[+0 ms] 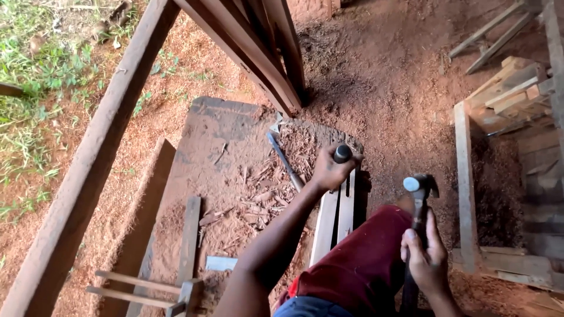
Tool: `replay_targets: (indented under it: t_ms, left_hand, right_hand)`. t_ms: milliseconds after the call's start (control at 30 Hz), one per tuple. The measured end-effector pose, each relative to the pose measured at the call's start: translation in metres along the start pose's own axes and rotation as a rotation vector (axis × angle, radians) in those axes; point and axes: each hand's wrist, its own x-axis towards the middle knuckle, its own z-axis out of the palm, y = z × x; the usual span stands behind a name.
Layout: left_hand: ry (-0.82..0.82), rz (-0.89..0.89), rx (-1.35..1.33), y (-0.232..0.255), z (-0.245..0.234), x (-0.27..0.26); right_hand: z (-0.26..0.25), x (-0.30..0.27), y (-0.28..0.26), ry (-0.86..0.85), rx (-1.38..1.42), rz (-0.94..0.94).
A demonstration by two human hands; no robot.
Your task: Chiseling mortise joints in wooden boards using a hammer and chisel.
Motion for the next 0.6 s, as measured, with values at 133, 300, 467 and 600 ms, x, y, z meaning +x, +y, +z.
replay_targets:
  t_ms: [133,300,467,600]
  left_hand:
    - [-0.042,-0.029,-0.066,-0.004,0.008,-0.006]
    - [-0.168,-0.07,-0.034,-0.03,0.015,-0.016]
    - [-0.061,0.077,0.216,-0.049,0.018,-0.024]
    - [-0.037,0.092,0.216,-0.044,0.022,-0.028]
  right_hand:
    - [0.007,0.003,0.004,0.062,0.135,0.081]
    - [0.009,0.001,-0.016,0.135,0.105,0.183]
    - [-0.006,0.005,-0.054,0.12,0.006,-0.068]
    - [-0.039,0.0,-0.142,0.22,0.014,-0.449]
